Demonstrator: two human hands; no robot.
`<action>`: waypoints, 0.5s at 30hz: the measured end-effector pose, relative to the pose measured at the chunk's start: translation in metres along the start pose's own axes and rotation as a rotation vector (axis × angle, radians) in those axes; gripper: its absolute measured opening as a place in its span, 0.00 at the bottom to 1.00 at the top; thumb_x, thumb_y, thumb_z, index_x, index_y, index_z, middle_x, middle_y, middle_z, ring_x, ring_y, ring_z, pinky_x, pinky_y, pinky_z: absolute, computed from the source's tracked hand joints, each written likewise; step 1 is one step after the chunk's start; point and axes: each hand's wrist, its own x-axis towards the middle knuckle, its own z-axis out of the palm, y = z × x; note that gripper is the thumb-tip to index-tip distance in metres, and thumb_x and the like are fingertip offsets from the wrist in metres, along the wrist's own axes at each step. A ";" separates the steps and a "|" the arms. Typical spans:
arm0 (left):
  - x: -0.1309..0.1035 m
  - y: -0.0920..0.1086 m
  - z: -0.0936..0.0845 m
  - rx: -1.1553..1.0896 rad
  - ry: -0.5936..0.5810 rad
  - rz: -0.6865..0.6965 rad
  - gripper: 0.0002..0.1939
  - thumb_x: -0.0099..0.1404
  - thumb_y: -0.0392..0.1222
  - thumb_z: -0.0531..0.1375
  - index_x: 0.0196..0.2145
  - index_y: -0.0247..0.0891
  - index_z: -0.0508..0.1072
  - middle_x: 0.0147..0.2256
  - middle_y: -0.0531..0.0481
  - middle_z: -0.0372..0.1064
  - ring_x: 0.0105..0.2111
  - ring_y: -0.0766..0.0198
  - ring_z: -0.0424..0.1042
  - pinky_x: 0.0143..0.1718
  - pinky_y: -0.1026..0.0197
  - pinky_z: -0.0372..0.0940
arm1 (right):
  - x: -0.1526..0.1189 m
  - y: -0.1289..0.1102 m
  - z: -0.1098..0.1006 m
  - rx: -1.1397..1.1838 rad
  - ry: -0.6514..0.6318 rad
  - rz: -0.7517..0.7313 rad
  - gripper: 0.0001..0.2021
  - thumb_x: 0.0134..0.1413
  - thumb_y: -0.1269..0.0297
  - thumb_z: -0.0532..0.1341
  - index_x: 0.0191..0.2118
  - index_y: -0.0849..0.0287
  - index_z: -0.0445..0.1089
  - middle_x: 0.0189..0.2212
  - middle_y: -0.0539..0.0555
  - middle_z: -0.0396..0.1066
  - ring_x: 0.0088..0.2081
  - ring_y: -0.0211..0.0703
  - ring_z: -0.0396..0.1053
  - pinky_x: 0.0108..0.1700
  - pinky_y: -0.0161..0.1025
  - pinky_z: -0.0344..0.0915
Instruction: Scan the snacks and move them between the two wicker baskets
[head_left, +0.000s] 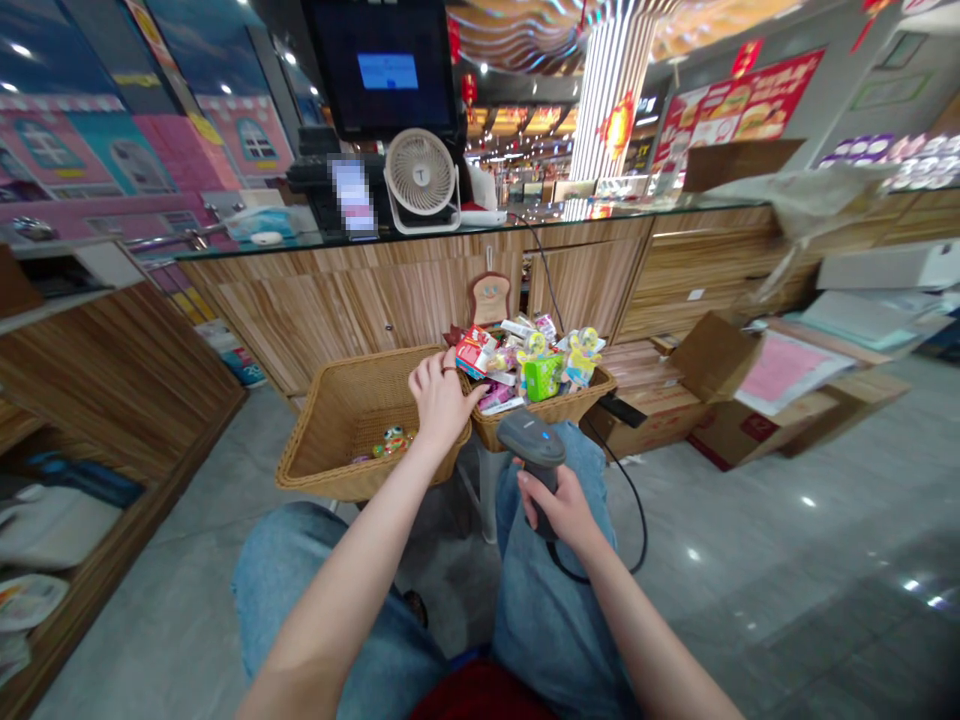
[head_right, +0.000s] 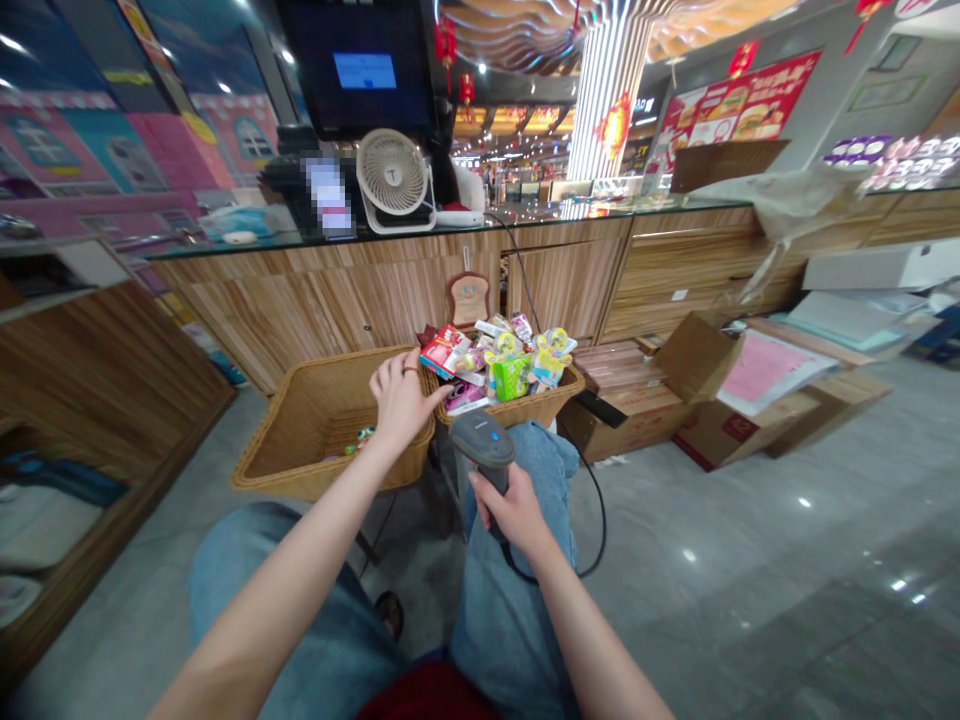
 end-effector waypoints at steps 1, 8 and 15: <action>0.006 0.004 0.005 0.004 0.004 0.010 0.41 0.64 0.57 0.69 0.67 0.36 0.63 0.63 0.28 0.64 0.64 0.33 0.60 0.66 0.32 0.50 | 0.000 0.001 0.000 0.001 -0.001 0.001 0.23 0.64 0.40 0.64 0.44 0.58 0.70 0.13 0.41 0.63 0.14 0.37 0.58 0.23 0.37 0.60; 0.033 0.013 0.036 0.081 -0.053 -0.054 0.54 0.54 0.51 0.77 0.69 0.25 0.60 0.63 0.21 0.64 0.67 0.27 0.56 0.69 0.30 0.43 | -0.001 0.003 -0.002 0.001 -0.005 -0.009 0.22 0.66 0.42 0.63 0.46 0.59 0.71 0.13 0.41 0.63 0.14 0.37 0.58 0.25 0.37 0.61; 0.032 0.009 0.031 0.001 -0.025 0.007 0.44 0.60 0.43 0.71 0.69 0.30 0.61 0.59 0.27 0.70 0.66 0.32 0.60 0.70 0.28 0.39 | 0.000 -0.001 -0.001 0.006 -0.006 -0.016 0.22 0.65 0.41 0.64 0.44 0.58 0.70 0.13 0.41 0.63 0.14 0.37 0.58 0.24 0.36 0.62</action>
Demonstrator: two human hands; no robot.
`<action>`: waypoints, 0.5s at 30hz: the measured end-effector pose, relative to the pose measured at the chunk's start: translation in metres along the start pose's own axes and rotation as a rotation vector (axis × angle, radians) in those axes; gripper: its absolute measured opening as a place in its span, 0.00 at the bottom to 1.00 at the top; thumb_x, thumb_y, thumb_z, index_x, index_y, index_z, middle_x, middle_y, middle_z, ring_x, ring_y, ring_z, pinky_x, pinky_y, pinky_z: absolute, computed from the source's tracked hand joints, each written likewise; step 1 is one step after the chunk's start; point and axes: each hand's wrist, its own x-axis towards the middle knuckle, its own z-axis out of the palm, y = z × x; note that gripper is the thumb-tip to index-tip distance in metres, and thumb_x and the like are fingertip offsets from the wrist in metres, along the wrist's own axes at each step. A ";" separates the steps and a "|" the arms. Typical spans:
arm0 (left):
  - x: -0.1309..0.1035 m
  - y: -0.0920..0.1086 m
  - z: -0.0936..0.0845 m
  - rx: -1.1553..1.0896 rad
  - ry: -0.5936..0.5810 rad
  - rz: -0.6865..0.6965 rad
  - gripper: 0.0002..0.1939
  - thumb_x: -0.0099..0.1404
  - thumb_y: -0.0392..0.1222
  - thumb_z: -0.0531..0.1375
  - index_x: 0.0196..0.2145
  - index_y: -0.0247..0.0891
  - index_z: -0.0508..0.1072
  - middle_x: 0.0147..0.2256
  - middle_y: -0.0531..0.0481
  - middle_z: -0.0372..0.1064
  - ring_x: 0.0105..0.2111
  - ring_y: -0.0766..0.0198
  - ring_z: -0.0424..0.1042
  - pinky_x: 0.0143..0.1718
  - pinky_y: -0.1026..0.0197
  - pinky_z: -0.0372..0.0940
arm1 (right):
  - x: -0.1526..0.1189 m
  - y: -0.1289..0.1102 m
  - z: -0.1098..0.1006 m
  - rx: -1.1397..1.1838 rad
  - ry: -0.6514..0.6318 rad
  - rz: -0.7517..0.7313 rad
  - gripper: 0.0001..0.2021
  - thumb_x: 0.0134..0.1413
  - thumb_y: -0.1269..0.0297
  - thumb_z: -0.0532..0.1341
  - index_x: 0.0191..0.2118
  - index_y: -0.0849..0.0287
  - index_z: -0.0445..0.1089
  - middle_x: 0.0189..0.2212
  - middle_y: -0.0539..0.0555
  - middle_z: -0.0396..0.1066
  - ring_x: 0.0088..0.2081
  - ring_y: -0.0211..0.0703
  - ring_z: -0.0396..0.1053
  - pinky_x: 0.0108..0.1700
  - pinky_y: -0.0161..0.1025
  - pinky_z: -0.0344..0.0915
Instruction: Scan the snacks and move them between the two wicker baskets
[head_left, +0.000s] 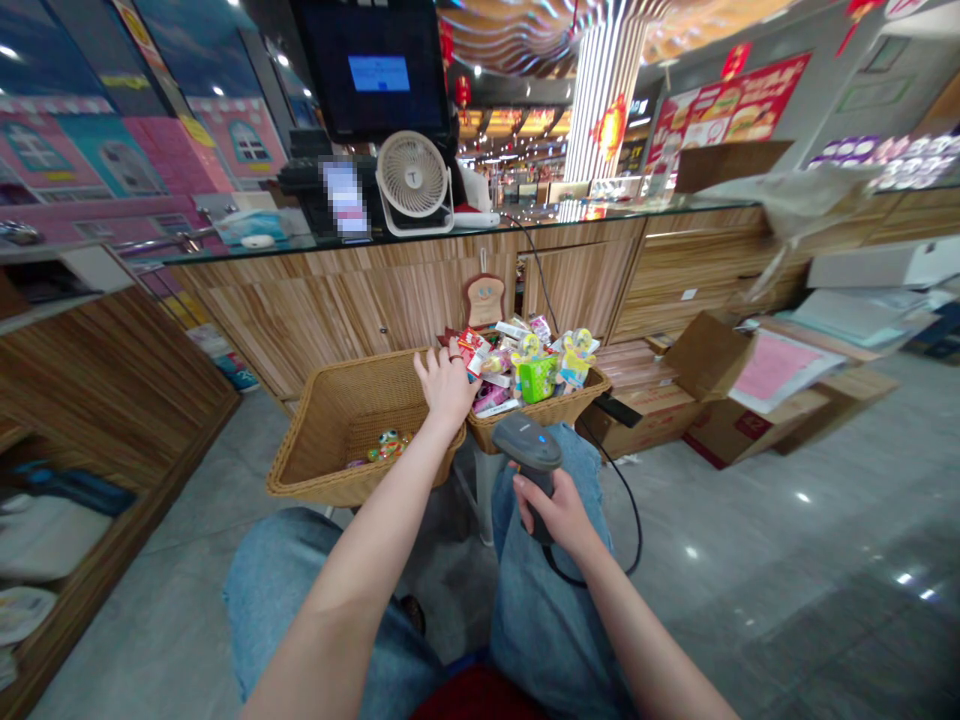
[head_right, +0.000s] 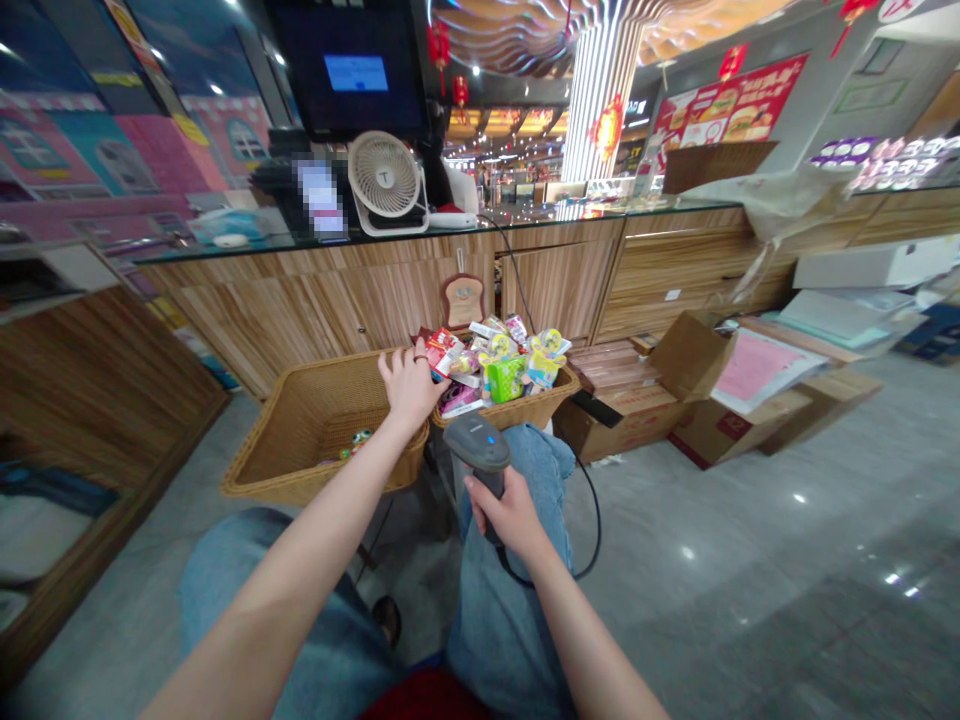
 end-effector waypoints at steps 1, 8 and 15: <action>-0.002 -0.001 -0.003 -0.011 0.004 0.008 0.44 0.61 0.44 0.70 0.70 0.32 0.61 0.60 0.28 0.70 0.66 0.32 0.60 0.70 0.27 0.38 | 0.000 0.000 0.000 0.001 -0.001 0.000 0.22 0.65 0.41 0.64 0.44 0.58 0.70 0.13 0.41 0.63 0.14 0.37 0.58 0.23 0.36 0.61; -0.033 -0.017 -0.044 -0.039 0.038 0.041 0.44 0.61 0.45 0.72 0.70 0.44 0.60 0.63 0.34 0.67 0.65 0.37 0.62 0.70 0.29 0.39 | 0.000 0.001 0.001 0.002 -0.004 0.008 0.24 0.64 0.39 0.64 0.44 0.58 0.70 0.13 0.41 0.63 0.14 0.38 0.58 0.22 0.36 0.61; -0.074 -0.058 -0.078 -0.145 -0.030 0.134 0.52 0.61 0.44 0.72 0.74 0.50 0.49 0.65 0.39 0.66 0.66 0.44 0.65 0.70 0.39 0.45 | 0.003 -0.003 0.001 -0.038 0.010 0.000 0.22 0.65 0.41 0.64 0.44 0.58 0.68 0.13 0.41 0.63 0.13 0.37 0.58 0.21 0.35 0.60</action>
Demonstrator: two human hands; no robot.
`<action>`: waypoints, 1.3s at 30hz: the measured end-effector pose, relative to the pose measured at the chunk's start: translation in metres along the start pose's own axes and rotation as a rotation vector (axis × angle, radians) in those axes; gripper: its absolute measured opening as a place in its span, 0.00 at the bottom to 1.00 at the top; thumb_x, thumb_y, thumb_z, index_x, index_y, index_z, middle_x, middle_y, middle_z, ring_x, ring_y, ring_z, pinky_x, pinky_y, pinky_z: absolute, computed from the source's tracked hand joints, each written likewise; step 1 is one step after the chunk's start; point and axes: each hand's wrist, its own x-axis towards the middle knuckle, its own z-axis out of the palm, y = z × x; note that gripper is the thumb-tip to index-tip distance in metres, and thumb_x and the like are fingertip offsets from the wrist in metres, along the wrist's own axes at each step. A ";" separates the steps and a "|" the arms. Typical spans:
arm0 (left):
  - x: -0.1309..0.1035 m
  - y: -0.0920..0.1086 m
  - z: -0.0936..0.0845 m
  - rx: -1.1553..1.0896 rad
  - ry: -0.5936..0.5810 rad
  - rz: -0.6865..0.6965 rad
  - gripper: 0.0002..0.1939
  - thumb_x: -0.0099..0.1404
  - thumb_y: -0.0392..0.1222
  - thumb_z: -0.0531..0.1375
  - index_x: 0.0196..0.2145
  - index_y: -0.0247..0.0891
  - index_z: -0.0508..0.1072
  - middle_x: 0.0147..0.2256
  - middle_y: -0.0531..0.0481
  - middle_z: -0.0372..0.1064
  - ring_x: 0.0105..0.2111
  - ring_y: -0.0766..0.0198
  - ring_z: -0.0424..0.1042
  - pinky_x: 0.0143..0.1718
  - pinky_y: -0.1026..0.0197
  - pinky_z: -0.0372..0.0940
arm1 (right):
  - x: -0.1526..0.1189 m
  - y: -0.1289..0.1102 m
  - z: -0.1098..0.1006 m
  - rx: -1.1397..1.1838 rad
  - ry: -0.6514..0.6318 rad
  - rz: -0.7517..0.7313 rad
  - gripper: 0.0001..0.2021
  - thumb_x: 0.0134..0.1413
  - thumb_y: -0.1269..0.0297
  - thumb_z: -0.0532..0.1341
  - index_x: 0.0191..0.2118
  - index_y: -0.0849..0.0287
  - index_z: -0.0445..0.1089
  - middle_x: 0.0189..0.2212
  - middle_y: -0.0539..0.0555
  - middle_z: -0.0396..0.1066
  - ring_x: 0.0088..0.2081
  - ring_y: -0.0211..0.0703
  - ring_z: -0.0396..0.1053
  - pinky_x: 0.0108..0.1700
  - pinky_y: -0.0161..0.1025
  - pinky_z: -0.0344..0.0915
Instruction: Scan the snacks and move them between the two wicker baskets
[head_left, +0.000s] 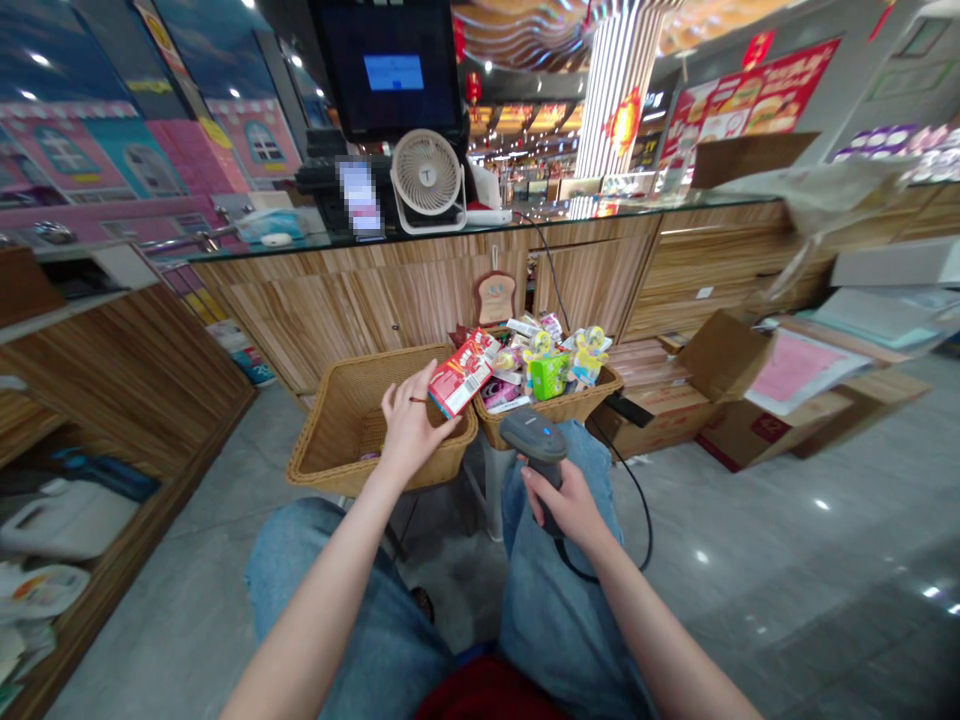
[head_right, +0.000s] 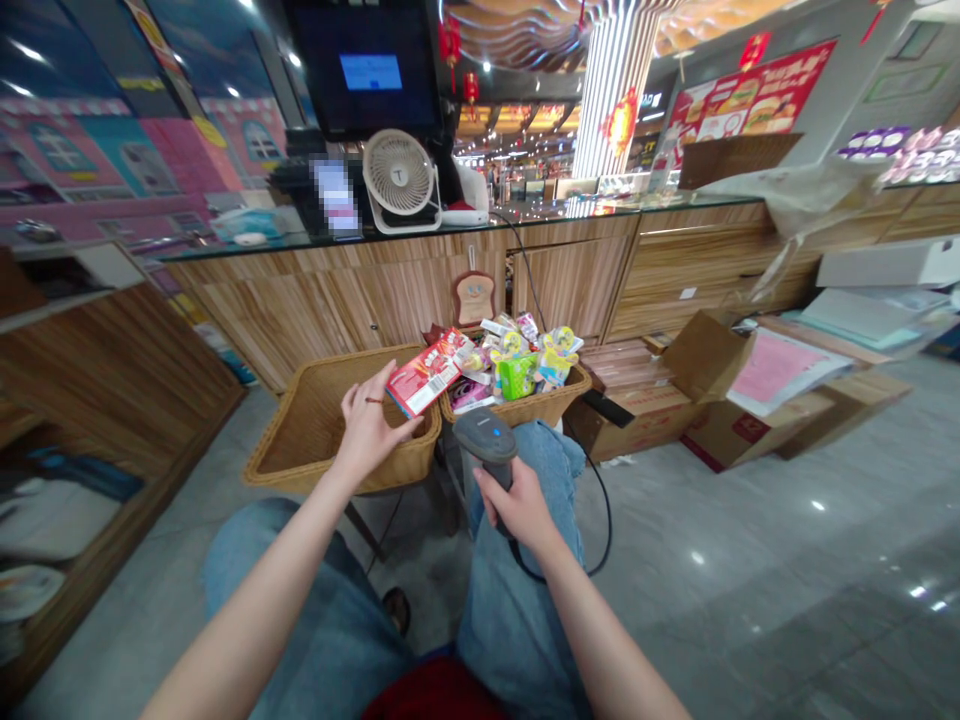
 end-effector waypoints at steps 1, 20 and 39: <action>-0.005 -0.005 -0.002 -0.007 -0.015 0.013 0.53 0.61 0.43 0.72 0.74 0.50 0.47 0.66 0.38 0.66 0.65 0.45 0.65 0.70 0.40 0.46 | 0.001 -0.002 -0.001 -0.011 0.000 -0.002 0.21 0.65 0.41 0.64 0.44 0.57 0.68 0.13 0.41 0.63 0.13 0.37 0.58 0.21 0.35 0.59; -0.009 -0.017 0.000 -0.095 -0.127 0.009 0.56 0.61 0.39 0.72 0.75 0.52 0.43 0.68 0.40 0.62 0.67 0.46 0.63 0.66 0.43 0.54 | 0.012 -0.003 -0.012 0.023 -0.079 0.002 0.21 0.64 0.43 0.64 0.44 0.57 0.66 0.15 0.40 0.63 0.12 0.35 0.58 0.18 0.33 0.58; -0.013 -0.016 0.003 -0.055 -0.037 0.006 0.52 0.61 0.45 0.73 0.74 0.49 0.49 0.65 0.39 0.65 0.64 0.44 0.63 0.65 0.42 0.56 | 0.011 -0.005 -0.012 0.035 -0.079 -0.008 0.18 0.65 0.47 0.64 0.45 0.58 0.67 0.15 0.40 0.64 0.12 0.35 0.58 0.18 0.33 0.58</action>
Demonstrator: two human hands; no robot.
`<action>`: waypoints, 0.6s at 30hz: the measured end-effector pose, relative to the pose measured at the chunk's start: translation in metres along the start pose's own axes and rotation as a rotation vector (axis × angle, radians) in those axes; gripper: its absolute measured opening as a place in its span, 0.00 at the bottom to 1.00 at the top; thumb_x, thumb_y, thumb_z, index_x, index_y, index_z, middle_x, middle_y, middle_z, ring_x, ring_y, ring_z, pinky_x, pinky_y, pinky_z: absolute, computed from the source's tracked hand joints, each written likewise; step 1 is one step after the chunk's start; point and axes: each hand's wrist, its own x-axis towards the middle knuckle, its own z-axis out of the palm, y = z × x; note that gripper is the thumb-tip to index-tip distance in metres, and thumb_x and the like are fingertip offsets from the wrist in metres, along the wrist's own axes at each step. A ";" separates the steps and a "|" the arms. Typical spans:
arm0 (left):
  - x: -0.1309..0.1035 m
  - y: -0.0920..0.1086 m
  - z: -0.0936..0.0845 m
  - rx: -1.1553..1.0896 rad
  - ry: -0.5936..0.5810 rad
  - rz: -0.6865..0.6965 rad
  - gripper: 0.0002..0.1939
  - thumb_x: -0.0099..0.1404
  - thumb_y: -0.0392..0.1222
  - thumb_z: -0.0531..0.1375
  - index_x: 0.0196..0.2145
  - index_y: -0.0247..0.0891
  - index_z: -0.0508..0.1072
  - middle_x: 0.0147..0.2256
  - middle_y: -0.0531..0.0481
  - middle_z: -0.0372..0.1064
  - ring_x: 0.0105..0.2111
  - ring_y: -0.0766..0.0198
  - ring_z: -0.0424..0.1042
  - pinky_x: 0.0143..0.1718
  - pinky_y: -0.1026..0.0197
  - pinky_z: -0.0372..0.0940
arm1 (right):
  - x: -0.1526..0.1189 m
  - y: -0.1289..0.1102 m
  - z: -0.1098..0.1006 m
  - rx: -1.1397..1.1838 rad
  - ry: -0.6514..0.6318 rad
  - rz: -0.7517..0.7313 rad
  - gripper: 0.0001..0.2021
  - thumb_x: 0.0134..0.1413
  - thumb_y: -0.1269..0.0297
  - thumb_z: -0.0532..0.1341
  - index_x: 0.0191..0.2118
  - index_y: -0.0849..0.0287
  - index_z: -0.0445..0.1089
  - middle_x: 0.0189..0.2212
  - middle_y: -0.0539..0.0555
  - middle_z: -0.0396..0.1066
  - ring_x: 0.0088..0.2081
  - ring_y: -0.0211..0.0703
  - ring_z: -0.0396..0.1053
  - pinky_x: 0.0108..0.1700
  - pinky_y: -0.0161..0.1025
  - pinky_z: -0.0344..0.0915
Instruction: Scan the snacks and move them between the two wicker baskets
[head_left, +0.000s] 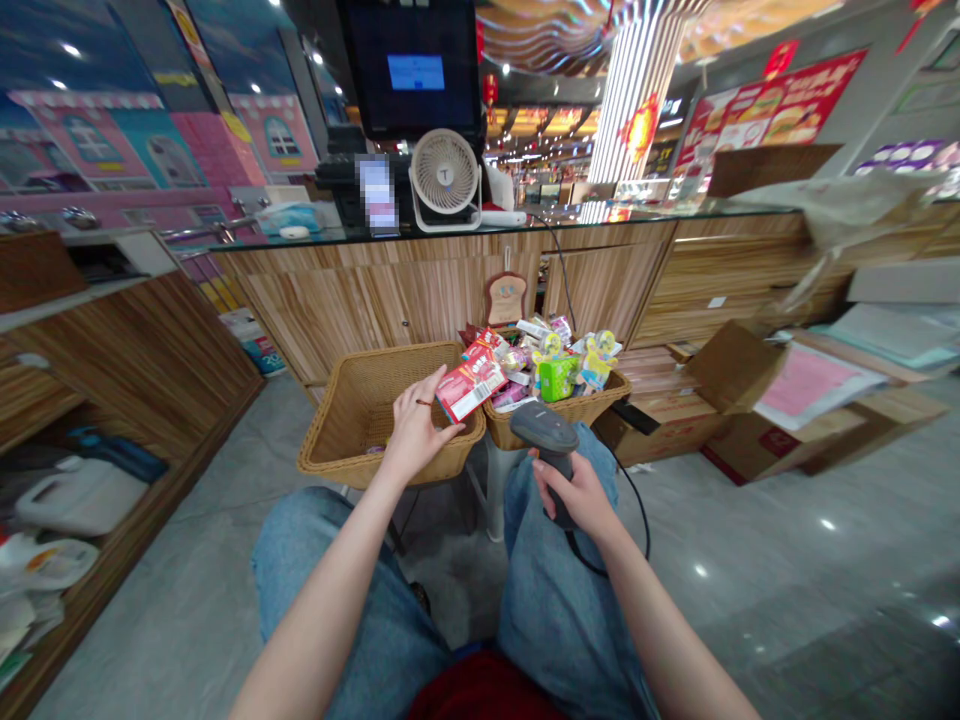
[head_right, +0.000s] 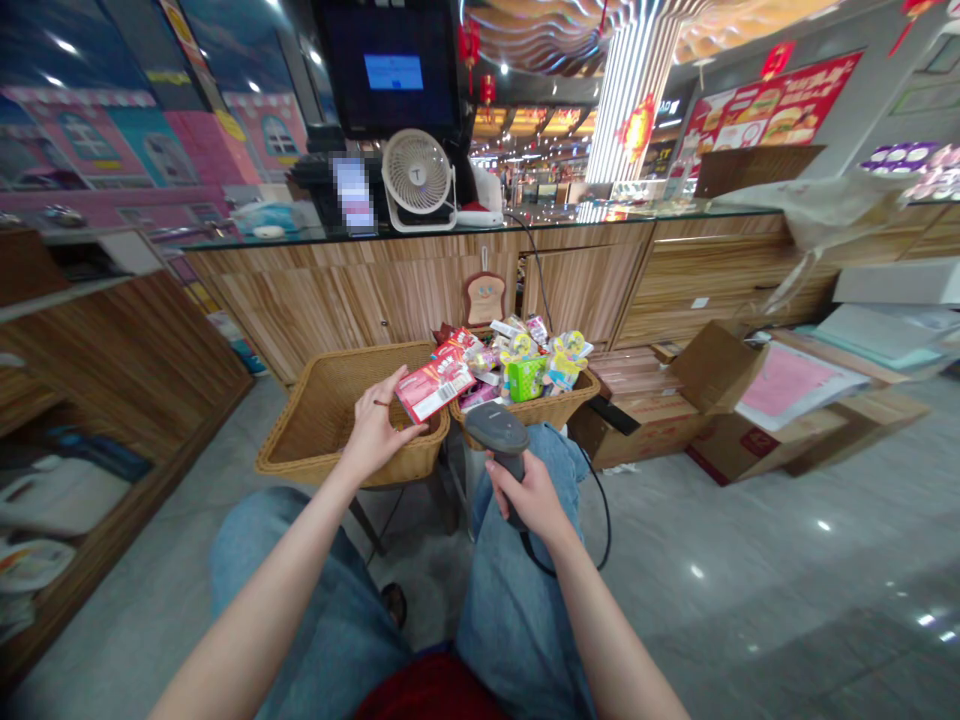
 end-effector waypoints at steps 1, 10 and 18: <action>-0.001 -0.001 0.000 0.003 0.048 -0.016 0.51 0.61 0.47 0.73 0.74 0.48 0.51 0.65 0.39 0.65 0.64 0.44 0.63 0.65 0.42 0.57 | 0.000 0.000 0.000 0.000 0.001 -0.001 0.18 0.65 0.47 0.64 0.45 0.58 0.67 0.15 0.40 0.64 0.12 0.35 0.58 0.18 0.33 0.58; 0.001 -0.008 0.007 0.102 0.302 -0.228 0.50 0.58 0.52 0.74 0.70 0.38 0.56 0.67 0.32 0.58 0.68 0.39 0.55 0.70 0.38 0.51 | -0.002 -0.001 0.000 -0.013 0.009 -0.003 0.18 0.66 0.47 0.63 0.45 0.58 0.67 0.13 0.40 0.63 0.12 0.36 0.58 0.20 0.34 0.59; 0.030 0.020 0.017 0.213 0.151 -0.250 0.47 0.63 0.56 0.69 0.72 0.37 0.55 0.68 0.32 0.60 0.70 0.37 0.53 0.70 0.36 0.48 | -0.003 0.001 -0.002 0.000 0.013 -0.006 0.18 0.66 0.47 0.64 0.45 0.59 0.68 0.13 0.40 0.63 0.13 0.36 0.58 0.21 0.34 0.59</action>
